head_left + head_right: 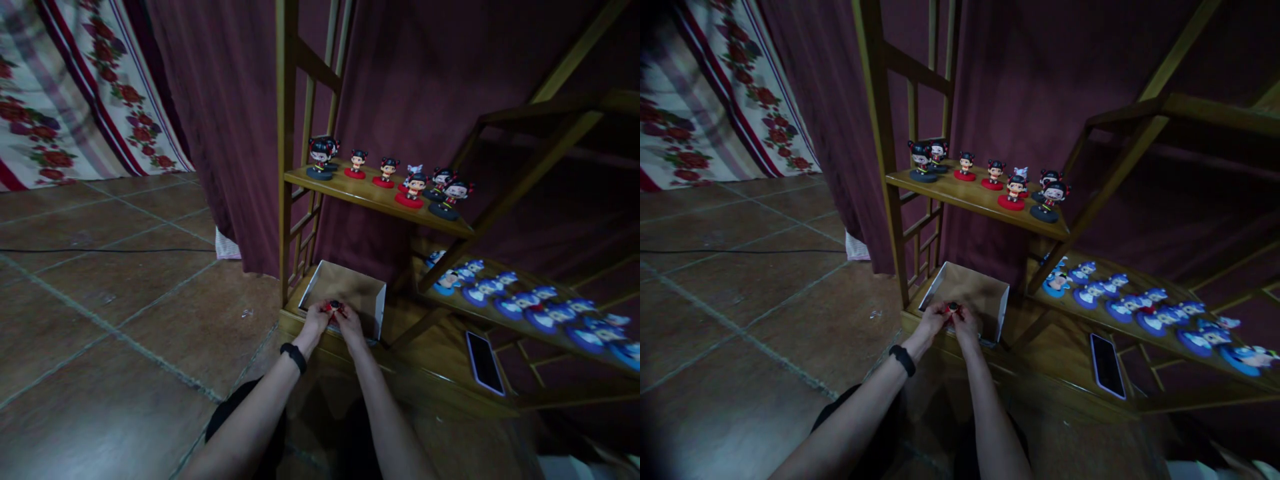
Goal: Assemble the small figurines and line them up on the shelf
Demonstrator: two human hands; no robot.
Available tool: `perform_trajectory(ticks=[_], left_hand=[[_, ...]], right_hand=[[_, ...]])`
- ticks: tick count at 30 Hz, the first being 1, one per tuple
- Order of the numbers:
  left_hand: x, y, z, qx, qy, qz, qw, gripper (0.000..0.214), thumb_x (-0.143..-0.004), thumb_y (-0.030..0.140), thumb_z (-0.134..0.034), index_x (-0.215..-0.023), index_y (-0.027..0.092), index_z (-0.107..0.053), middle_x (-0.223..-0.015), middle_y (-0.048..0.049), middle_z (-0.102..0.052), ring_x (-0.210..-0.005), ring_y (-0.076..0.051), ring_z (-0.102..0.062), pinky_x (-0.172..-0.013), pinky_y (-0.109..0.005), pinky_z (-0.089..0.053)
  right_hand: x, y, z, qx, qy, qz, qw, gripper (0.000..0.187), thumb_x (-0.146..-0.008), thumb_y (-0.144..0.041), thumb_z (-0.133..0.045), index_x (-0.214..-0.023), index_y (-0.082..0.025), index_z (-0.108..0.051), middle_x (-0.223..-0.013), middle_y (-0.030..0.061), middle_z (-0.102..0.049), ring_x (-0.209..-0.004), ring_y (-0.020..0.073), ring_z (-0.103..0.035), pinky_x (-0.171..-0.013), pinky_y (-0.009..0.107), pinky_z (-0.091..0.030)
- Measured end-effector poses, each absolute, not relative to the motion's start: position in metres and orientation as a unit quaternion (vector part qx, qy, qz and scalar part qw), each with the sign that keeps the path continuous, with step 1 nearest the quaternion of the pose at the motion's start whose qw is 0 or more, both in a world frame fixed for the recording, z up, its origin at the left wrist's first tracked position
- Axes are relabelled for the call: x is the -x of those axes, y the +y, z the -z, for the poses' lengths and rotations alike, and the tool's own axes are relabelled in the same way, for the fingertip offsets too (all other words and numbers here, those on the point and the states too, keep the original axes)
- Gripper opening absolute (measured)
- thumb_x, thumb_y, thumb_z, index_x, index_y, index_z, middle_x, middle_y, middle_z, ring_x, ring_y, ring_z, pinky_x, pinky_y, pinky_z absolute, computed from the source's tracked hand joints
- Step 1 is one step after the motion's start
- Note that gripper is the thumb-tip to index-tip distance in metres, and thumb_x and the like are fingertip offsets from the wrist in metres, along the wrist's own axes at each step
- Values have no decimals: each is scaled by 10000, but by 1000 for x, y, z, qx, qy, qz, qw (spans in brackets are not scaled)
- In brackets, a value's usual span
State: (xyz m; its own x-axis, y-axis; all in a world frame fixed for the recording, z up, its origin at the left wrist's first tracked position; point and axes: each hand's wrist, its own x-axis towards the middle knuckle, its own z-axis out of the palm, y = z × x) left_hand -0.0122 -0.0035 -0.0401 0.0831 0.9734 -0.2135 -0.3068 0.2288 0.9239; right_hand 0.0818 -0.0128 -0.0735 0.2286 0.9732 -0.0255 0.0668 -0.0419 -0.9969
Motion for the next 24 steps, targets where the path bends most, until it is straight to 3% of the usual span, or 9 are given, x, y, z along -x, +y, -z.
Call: perform_trajectory(ticks=[7,16,24], left_hand=[[16,-2,53,-448,485,-474,583,70,-606,109,-605,-672,115,-629,-561,-1,-599,-529,-107,-534,-517,-197,-425],[18,0,47,-522,483,-430,556,117,-655,107,-554,-733,122,-641,-619,-15,-619,-597,-130,-560,-567,-208,-434],[30,-6,28,-676,555,-327,359,196,-746,144,-497,-892,173,-625,-802,-81,-649,-789,-190,-594,-732,-268,-428]], right_hand=[[-83,-18,82,577,-434,-447,528,273,-677,-293,-530,-925,-209,-606,-902,31,-689,-823,188,-636,-755,331,-505],[-83,-23,75,590,-414,-436,539,296,-668,-324,-554,-939,-221,-616,-910,14,-692,-875,188,-619,-790,324,-486],[-77,-18,74,564,-394,-469,554,274,-658,-292,-554,-910,-203,-615,-898,10,-686,-852,180,-616,-809,323,-475]])
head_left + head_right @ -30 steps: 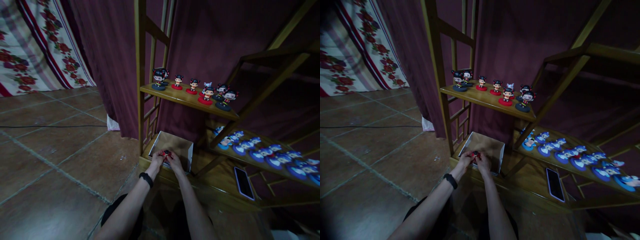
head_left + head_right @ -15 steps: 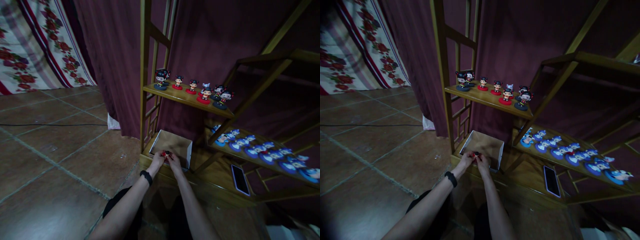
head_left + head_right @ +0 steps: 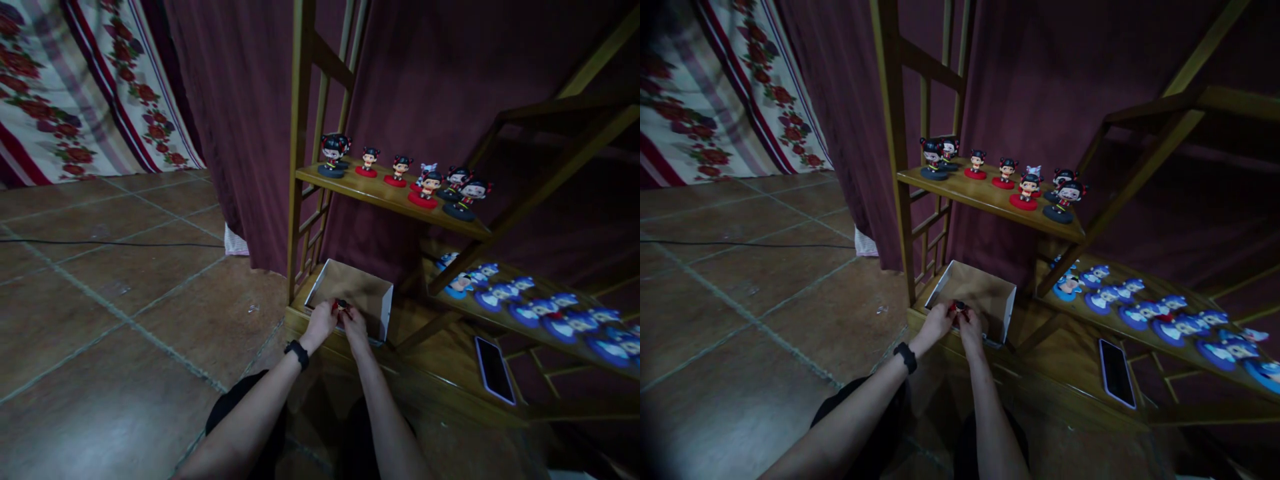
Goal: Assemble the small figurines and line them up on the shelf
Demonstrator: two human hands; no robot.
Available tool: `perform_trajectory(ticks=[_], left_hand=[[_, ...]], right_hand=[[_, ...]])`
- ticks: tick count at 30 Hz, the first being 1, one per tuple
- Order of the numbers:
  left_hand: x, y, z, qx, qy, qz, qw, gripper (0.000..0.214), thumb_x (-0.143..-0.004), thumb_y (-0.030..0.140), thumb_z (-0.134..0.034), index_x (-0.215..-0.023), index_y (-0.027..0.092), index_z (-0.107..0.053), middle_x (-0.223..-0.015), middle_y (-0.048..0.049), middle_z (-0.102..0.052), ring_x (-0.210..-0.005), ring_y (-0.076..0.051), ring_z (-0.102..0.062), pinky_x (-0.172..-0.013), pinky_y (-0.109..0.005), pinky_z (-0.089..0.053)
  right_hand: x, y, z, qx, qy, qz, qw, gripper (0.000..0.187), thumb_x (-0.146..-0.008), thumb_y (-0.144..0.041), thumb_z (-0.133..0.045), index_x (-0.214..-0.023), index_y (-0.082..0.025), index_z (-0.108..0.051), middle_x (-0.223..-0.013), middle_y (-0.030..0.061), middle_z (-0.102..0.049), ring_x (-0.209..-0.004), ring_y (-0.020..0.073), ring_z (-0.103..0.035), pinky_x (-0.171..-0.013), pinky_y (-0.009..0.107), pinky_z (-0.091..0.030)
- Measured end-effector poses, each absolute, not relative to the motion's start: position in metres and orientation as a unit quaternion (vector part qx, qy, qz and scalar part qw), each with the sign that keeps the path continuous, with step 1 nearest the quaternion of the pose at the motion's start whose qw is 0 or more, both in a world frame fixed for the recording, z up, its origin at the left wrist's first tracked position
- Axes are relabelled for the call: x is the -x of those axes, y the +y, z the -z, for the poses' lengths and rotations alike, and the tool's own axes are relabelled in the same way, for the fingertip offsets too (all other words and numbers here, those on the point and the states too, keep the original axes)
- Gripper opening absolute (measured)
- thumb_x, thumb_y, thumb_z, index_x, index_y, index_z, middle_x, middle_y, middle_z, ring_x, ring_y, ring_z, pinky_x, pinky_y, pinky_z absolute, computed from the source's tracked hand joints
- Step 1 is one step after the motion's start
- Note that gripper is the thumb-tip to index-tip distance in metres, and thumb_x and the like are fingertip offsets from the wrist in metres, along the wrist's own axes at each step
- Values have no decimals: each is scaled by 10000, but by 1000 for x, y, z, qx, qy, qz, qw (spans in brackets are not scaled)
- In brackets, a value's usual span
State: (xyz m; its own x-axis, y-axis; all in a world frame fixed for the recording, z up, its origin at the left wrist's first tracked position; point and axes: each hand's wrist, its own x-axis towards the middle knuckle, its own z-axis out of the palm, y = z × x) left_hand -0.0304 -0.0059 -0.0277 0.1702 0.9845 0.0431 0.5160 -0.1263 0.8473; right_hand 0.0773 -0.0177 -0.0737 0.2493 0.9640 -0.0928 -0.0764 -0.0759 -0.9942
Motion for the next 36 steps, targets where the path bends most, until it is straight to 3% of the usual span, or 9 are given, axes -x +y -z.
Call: perform_trajectory(ticks=[7,17,36], left_hand=[[32,-9,21,-730,573,-240,285,232,-805,158,-437,-997,158,-566,-958,-120,-612,-901,-200,-579,-805,-280,-408],[34,-21,6,-792,571,-136,170,330,-835,165,-385,-1161,159,-439,-1009,-143,-561,-887,-205,-590,-765,-287,-431],[39,-25,1,-838,528,-93,102,312,-810,95,-415,-1119,93,-456,-981,-175,-556,-909,-224,-570,-765,-323,-414]], right_hand=[[-75,-13,73,564,-382,-482,551,291,-623,-276,-576,-905,-210,-611,-896,6,-686,-851,177,-613,-788,324,-481],[-71,-17,59,522,-301,-563,566,367,-566,-224,-641,-930,-215,-603,-951,25,-677,-840,183,-621,-720,310,-511],[-66,-25,58,531,-292,-575,549,363,-575,-193,-597,-934,-247,-599,-906,-1,-692,-781,177,-635,-654,295,-520]])
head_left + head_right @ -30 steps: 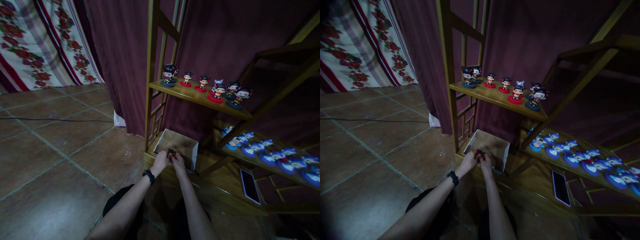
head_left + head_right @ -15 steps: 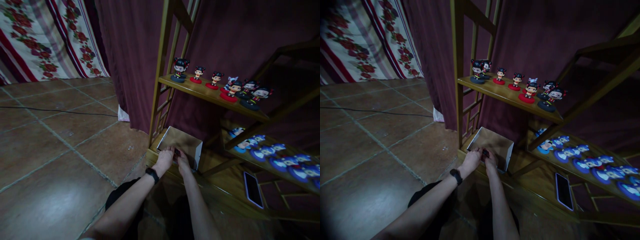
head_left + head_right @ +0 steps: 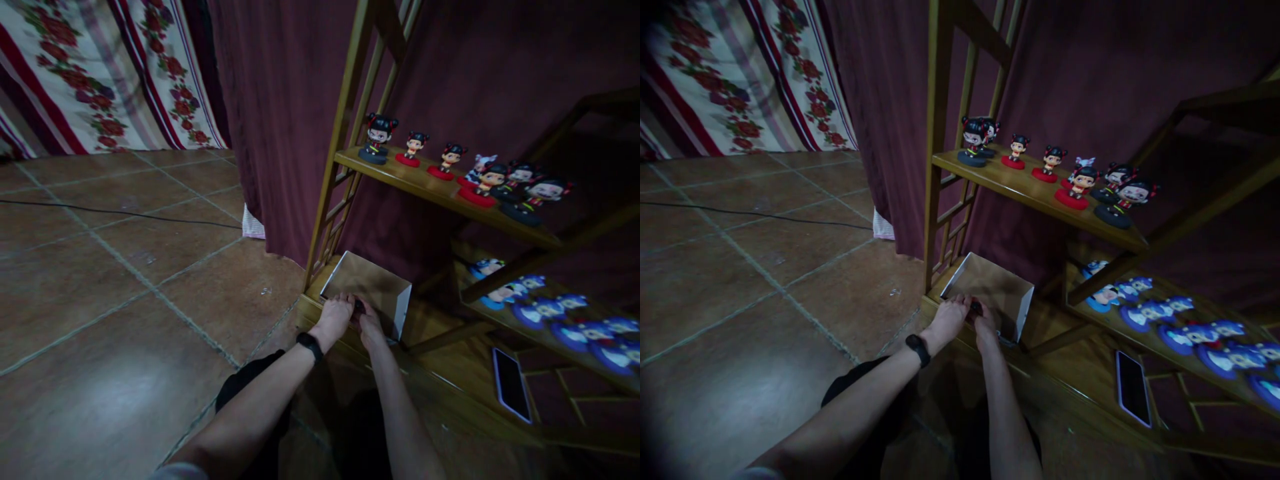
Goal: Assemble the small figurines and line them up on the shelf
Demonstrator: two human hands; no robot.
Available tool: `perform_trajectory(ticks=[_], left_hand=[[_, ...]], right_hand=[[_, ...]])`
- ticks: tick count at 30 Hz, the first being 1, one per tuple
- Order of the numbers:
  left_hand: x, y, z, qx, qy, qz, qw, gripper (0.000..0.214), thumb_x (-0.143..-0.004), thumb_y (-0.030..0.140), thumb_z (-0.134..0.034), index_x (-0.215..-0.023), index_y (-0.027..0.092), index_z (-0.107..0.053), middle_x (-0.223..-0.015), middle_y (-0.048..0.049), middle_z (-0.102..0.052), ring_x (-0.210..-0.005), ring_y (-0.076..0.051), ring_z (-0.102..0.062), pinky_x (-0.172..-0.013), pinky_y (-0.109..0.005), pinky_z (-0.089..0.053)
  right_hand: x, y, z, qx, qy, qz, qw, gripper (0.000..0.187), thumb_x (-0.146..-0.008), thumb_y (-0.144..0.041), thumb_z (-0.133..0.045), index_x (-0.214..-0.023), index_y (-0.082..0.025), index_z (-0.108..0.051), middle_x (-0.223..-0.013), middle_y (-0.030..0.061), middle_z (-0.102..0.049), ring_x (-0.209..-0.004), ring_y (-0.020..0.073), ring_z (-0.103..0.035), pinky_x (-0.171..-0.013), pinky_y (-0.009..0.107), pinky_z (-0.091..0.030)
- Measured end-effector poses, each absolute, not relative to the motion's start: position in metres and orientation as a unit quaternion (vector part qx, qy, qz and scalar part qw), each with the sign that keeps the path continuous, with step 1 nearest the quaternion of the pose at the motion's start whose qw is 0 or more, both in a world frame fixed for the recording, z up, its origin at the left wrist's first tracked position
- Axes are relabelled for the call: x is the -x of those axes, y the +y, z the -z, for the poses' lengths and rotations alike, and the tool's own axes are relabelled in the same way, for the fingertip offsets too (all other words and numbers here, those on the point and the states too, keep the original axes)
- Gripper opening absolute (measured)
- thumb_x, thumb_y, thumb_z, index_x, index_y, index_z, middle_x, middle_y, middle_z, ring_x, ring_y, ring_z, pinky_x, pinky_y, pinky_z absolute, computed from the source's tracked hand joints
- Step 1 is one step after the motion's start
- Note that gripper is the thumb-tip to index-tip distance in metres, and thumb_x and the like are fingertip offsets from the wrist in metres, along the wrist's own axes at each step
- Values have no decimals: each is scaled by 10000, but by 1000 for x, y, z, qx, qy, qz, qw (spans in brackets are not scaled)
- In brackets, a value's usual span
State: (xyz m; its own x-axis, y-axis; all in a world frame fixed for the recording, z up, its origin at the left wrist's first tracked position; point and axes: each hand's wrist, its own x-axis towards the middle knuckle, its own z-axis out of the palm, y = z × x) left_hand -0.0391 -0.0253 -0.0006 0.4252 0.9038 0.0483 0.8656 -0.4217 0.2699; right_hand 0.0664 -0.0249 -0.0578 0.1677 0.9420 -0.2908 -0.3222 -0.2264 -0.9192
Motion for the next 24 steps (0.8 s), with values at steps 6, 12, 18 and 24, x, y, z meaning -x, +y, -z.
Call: perform_trajectory(ticks=[6,12,18,24], left_hand=[[33,-26,6,-842,527,-90,73,312,-811,103,-426,-1122,99,-449,-985,-168,-552,-914,-216,-550,-753,-312,-407],[28,-26,8,-847,518,-103,62,301,-799,77,-428,-1098,78,-461,-970,-175,-553,-903,-238,-545,-757,-337,-397],[28,-26,8,-841,519,-114,104,321,-792,75,-439,-1112,93,-459,-993,-180,-553,-938,-230,-550,-794,-334,-390],[36,-12,22,-761,560,-215,247,230,-780,154,-479,-986,158,-581,-886,-116,-629,-821,-203,-593,-726,-287,-419]], right_hand=[[-70,-27,57,535,-312,-562,548,351,-588,-216,-596,-936,-254,-607,-904,-1,-691,-811,182,-630,-660,293,-514],[-75,-27,57,541,-282,-561,559,385,-567,-175,-567,-943,-254,-599,-887,-8,-685,-787,174,-629,-662,291,-511],[-78,-29,53,540,-277,-574,550,414,-528,-168,-635,-932,-253,-600,-916,-5,-675,-796,180,-620,-659,289,-511],[-79,-30,48,517,-302,-595,536,358,-547,-234,-675,-898,-219,-609,-904,10,-671,-798,175,-613,-682,291,-507]])
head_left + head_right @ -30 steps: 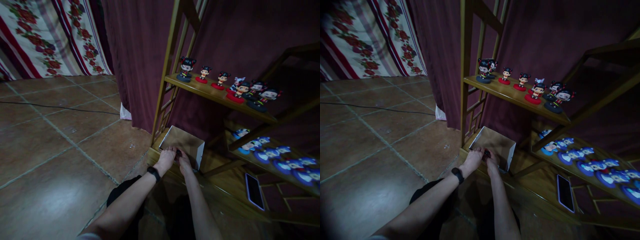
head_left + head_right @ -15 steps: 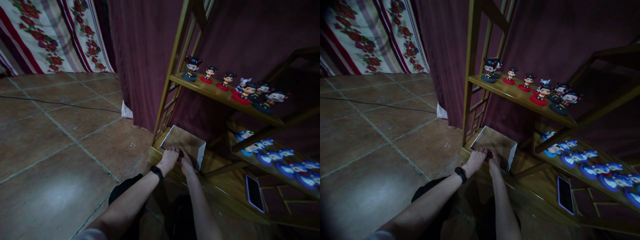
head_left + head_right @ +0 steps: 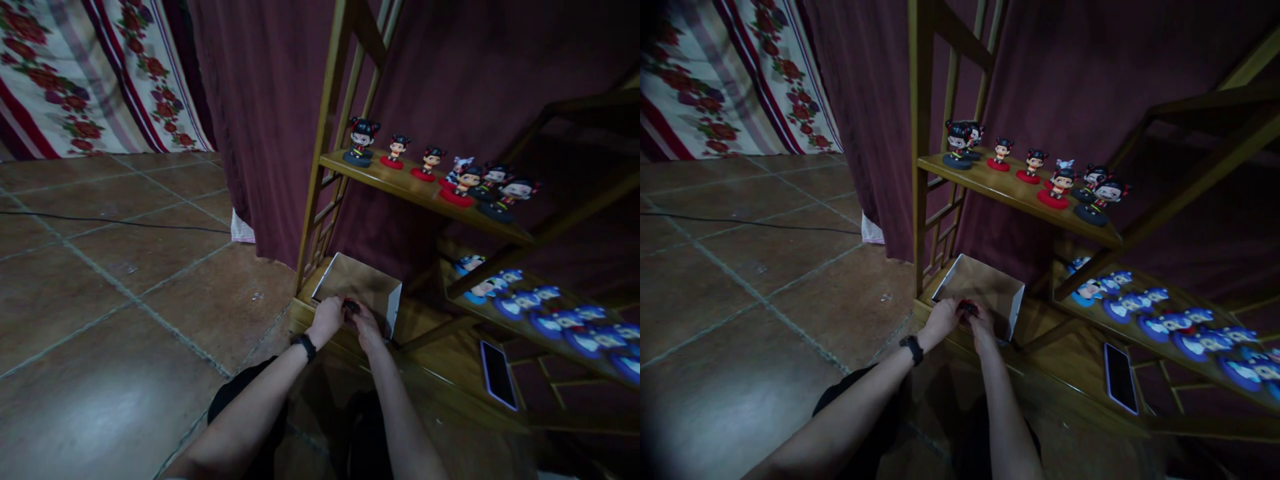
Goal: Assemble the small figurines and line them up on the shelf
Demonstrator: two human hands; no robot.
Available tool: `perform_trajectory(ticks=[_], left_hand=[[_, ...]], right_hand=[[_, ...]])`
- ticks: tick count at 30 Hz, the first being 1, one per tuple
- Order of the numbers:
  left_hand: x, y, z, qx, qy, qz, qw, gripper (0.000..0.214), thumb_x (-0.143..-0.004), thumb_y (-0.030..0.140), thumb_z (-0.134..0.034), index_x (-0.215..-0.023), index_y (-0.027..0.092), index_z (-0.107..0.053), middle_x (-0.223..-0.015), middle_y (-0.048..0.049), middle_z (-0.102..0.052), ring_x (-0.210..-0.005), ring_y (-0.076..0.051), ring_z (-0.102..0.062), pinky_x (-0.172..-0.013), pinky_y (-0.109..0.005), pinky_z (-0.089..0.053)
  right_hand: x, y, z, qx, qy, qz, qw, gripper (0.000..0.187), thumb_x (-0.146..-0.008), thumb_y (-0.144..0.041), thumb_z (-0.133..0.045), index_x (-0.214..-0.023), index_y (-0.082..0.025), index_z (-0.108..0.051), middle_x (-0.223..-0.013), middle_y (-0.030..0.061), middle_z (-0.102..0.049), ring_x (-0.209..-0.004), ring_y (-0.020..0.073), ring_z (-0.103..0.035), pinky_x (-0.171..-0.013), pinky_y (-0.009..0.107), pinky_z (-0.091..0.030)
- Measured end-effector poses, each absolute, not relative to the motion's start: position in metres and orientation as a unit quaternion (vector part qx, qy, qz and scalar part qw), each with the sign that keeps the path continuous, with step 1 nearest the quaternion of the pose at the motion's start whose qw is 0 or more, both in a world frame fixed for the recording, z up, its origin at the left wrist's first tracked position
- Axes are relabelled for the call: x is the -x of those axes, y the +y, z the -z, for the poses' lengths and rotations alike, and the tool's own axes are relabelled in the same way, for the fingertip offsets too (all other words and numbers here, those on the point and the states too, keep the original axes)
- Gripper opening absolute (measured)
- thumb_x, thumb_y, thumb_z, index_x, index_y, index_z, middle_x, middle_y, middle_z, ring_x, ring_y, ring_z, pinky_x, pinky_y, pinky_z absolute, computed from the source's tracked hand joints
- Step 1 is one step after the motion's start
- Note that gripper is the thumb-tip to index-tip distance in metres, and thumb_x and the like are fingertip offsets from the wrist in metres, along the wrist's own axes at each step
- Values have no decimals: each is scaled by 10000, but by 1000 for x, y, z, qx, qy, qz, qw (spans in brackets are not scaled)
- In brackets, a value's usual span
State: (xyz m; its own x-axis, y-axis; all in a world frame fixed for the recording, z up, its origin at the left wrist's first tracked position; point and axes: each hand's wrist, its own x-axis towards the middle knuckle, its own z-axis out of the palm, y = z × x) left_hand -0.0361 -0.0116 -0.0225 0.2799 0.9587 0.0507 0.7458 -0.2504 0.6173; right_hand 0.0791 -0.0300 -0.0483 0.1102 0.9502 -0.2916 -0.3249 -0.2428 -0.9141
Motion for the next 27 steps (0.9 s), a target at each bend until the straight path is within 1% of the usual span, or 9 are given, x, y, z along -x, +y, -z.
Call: perform_trajectory(ticks=[3,6,8,10,13,16,19,23,27], left_hand=[[38,1,32,-708,544,-286,348,153,-702,153,-565,-834,159,-642,-757,-64,-651,-743,-180,-592,-677,-251,-424],[37,9,38,-631,517,-333,473,91,-642,182,-627,-717,138,-653,-632,-25,-638,-649,-154,-575,-596,-223,-424],[36,9,40,-570,503,-354,545,90,-616,204,-652,-657,123,-646,-557,-7,-611,-580,-132,-552,-540,-208,-411],[35,8,39,-507,493,-368,604,109,-598,215,-670,-634,117,-640,-524,3,-593,-525,-108,-528,-504,-197,-398],[35,5,37,-429,478,-377,667,157,-561,218,-709,-667,119,-650,-567,-6,-613,-520,-93,-534,-508,-194,-409],[37,5,35,-385,473,-380,695,230,-540,241,-739,-717,117,-660,-642,-34,-643,-557,-104,-563,-535,-209,-434],[37,5,34,-368,474,-383,702,280,-547,272,-742,-765,113,-665,-683,-53,-656,-555,-99,-565,-543,-214,-443],[36,5,32,-362,484,-394,692,263,-551,261,-740,-752,116,-653,-669,-46,-651,-537,-87,-556,-521,-198,-433],[33,2,27,-371,486,-387,690,243,-576,226,-723,-783,120,-650,-662,-40,-645,-544,-88,-561,-507,-186,-425]], right_hand=[[-79,-30,46,507,-300,-599,542,311,-554,-269,-687,-848,-190,-621,-852,15,-675,-767,169,-614,-672,286,-504],[-80,-30,46,502,-286,-608,545,293,-555,-290,-697,-817,-180,-629,-812,13,-679,-735,159,-616,-651,271,-499],[-82,-29,48,501,-283,-610,545,299,-559,-300,-697,-829,-188,-633,-810,9,-681,-725,154,-619,-625,257,-494],[-83,-29,49,503,-282,-609,545,305,-562,-306,-695,-839,-194,-635,-789,5,-682,-694,147,-619,-596,247,-487],[-86,-29,48,512,-275,-604,546,310,-559,-312,-695,-838,-189,-635,-719,-1,-678,-611,134,-610,-550,239,-476],[-86,-30,44,518,-267,-599,549,321,-562,-322,-692,-841,-177,-630,-684,2,-674,-557,126,-600,-523,235,-470],[-85,-31,37,526,-259,-593,552,319,-582,-340,-679,-849,-174,-625,-693,14,-680,-570,134,-610,-525,238,-477],[-83,-32,27,527,-241,-595,556,295,-650,-406,-624,-835,-175,-622,-718,34,-686,-603,146,-627,-537,247,-497],[-82,-32,20,538,-218,-595,556,358,-687,-484,-574,-844,-165,-620,-746,56,-688,-613,156,-636,-520,252,-505]])
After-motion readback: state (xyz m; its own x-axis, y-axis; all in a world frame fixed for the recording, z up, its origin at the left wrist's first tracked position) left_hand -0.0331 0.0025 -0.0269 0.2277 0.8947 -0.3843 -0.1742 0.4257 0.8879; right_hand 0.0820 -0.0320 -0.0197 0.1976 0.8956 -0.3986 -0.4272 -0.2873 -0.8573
